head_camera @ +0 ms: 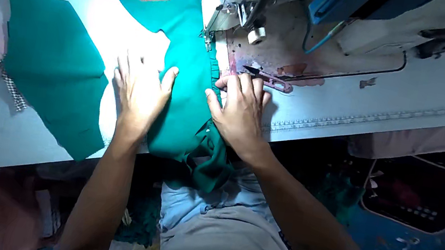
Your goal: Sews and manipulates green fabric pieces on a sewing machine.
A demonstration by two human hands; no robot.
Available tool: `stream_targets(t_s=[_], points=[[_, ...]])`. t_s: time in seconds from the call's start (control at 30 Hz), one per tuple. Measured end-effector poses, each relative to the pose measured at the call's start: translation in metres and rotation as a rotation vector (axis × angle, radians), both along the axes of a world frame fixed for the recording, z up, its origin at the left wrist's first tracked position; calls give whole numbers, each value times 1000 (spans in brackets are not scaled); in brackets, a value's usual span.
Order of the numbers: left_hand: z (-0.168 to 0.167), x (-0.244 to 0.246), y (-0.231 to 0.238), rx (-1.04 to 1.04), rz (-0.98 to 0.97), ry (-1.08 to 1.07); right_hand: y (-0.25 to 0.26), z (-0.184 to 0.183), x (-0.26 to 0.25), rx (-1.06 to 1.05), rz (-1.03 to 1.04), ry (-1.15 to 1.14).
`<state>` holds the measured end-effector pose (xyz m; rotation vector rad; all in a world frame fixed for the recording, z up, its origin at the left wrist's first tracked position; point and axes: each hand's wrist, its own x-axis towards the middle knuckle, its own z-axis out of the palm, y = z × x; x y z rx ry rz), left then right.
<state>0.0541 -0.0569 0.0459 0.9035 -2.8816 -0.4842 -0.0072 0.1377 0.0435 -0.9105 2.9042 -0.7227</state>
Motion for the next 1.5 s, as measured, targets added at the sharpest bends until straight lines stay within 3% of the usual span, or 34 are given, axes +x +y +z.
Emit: stream_targets(t_s=[0.17, 0.37, 0.5, 0.63, 0.73, 0.83, 0.9, 1.0, 1.2, 1.4, 1.5], points=[[12, -13, 3, 83, -19, 149, -13, 3, -22, -181, -27, -184], [10, -16, -2, 204, 38, 241, -25, 15, -36, -50, -89, -320], [5, -13, -8, 213, 12, 263, -16, 5, -41, -199, -15, -260], [2, -11, -11, 259, -37, 232, -7, 13, -42, -71, 124, -106], [3, -10, -12, 182, -79, 175, -10, 9, -34, -4, 177, -39], [10, -15, 0, -95, -208, 73, -10, 5, -27, 26, 200, 11], [15, -22, 5, -211, -438, 156, -7, 8, -24, 29, 208, -8], [-12, -31, -7, -39, -788, 342, -1, 11, -23, -7, 225, -46], [-31, -26, -16, 95, -781, 389, -17, -4, -52, -73, 9, -9], [-31, -25, -16, 25, -795, 372, -35, -3, -72, 24, 16, -75], [-32, -24, -16, 1, -799, 343, -29, -9, -64, -18, 17, 81]])
